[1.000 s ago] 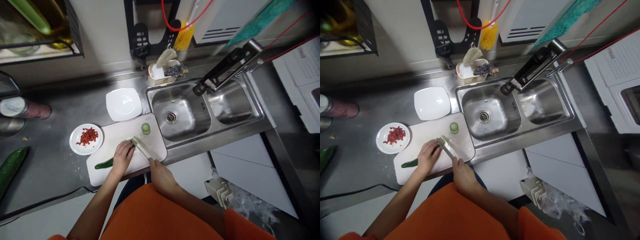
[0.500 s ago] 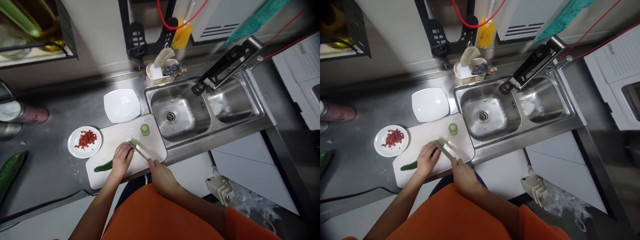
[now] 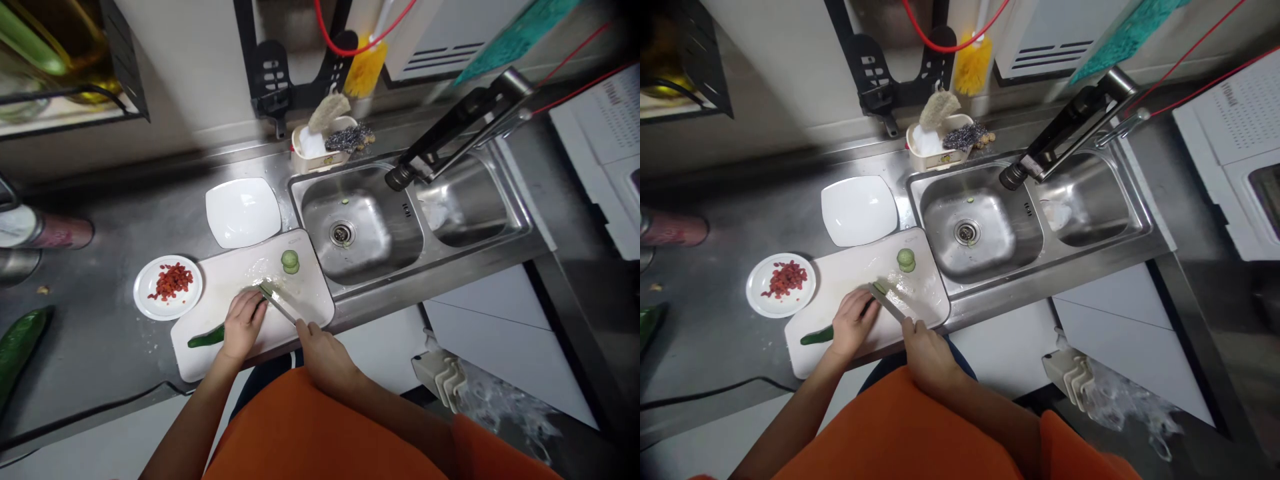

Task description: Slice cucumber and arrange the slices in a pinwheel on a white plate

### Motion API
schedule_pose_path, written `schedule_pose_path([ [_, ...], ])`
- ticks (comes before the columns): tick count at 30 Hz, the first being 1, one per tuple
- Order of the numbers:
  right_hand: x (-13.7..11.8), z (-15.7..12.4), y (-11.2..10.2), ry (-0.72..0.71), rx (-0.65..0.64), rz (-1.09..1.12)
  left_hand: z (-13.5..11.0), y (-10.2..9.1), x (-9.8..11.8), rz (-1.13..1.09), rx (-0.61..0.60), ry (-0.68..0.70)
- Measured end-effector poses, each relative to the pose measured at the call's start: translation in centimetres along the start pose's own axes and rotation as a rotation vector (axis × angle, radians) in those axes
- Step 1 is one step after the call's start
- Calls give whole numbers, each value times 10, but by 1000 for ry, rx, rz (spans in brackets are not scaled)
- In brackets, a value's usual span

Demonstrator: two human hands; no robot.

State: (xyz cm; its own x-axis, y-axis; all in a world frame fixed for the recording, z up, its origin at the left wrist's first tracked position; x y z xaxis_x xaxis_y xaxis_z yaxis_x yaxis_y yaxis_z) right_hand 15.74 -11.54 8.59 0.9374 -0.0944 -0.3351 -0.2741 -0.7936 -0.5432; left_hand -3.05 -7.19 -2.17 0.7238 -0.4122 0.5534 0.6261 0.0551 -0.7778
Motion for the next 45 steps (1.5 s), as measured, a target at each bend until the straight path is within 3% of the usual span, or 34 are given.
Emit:
schedule_pose_path([
  [24, -8, 10, -13, -13, -7, -45, 3, -2, 0, -22, -5, -12],
  [45, -7, 35, 2, -32, 90, -21, 4, -4, 2, -31, -32, -30],
])
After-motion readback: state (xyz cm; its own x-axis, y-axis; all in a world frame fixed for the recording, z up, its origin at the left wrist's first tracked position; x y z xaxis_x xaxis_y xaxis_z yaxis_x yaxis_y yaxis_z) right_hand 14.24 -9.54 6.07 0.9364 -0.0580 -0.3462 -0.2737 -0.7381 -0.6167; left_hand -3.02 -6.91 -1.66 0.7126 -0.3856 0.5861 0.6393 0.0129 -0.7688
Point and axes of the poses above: each hand's wrist, its own z-axis towards the middle knuckle, its own y-axis out of the palm, x = y × z, the point moved 1 cm from there along z, towards the middle knuckle, and after that the axes turned 3 degrees about z, right-handed, at the moved point
